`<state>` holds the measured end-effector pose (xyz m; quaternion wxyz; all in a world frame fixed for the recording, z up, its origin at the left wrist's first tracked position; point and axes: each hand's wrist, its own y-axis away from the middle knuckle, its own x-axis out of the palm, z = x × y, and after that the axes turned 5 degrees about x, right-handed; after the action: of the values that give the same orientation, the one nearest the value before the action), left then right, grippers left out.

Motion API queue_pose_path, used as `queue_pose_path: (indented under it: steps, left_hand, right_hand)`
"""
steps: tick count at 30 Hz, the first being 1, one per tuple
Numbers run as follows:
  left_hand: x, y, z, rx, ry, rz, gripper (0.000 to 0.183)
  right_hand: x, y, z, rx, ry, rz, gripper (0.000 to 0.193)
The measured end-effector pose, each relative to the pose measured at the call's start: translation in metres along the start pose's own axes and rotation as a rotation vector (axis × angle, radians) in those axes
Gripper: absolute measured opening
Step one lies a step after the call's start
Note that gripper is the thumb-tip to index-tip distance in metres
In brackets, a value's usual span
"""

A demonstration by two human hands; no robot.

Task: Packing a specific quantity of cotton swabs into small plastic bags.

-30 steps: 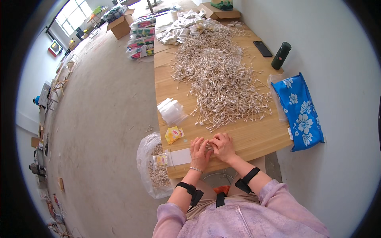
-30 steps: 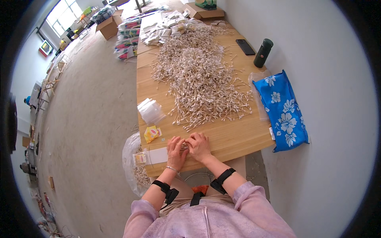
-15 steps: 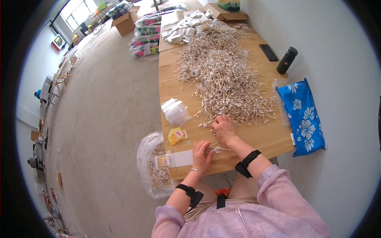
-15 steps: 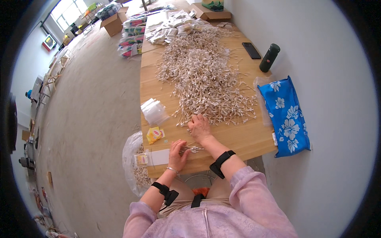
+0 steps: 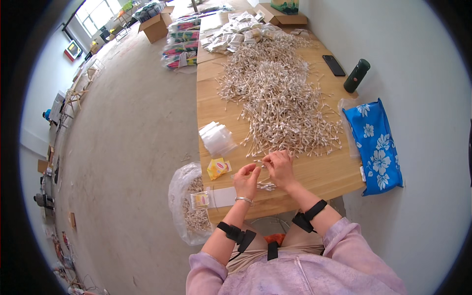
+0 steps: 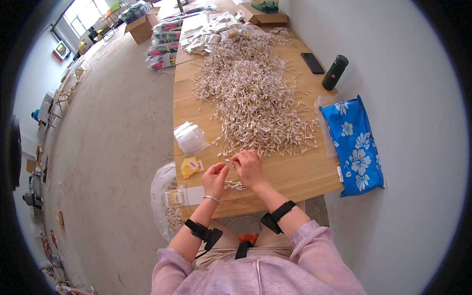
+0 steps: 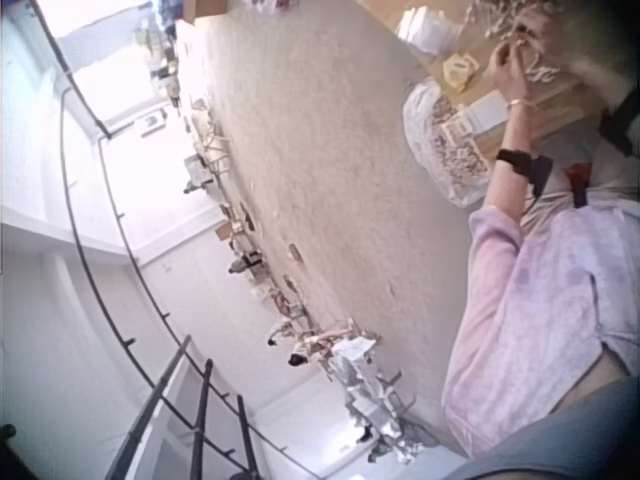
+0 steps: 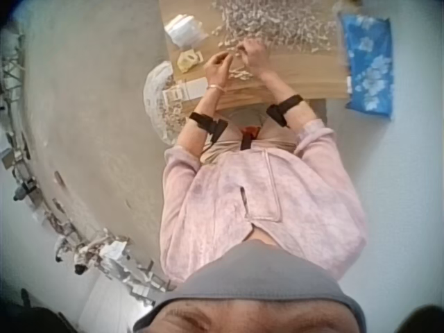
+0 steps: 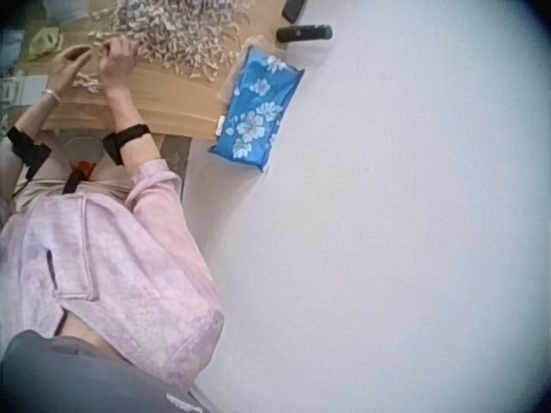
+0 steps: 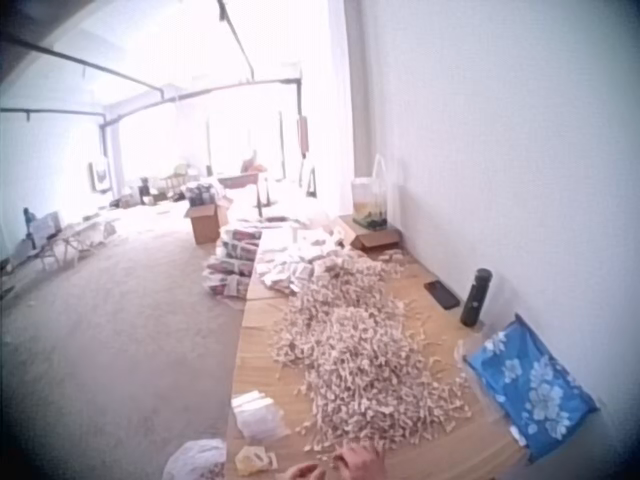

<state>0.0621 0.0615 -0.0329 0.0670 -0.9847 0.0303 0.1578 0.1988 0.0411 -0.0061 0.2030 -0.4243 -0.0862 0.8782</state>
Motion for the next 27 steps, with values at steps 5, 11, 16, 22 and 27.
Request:
queue_pose_path:
  steps: [5,11,16,22,27]
  left_hand:
    - [0.001,-0.003,-0.012,-0.217,0.453,0.036,0.019]
    - [-0.010,0.008,-0.017,-0.259,0.432,0.079,0.017]
    - [-0.019,0.033,-0.021,-0.204,0.430,0.196,0.014]
    - [-0.040,0.086,-0.027,0.029,-0.152,0.883,0.015]
    - [-0.045,0.119,0.005,0.226,-0.323,0.995,0.014]
  right_hand:
    - [-0.005,0.008,0.010,0.011,-0.136,-0.024,0.007]
    - [-0.010,0.023,0.018,0.065,-0.314,0.011,0.006]
    - [-0.013,0.035,0.016,0.343,-0.794,0.182,0.008]
    - [-0.021,0.039,-0.025,0.419,-0.481,0.119,0.009]
    - [-0.020,0.033,-0.052,0.254,-0.125,0.017,0.010]
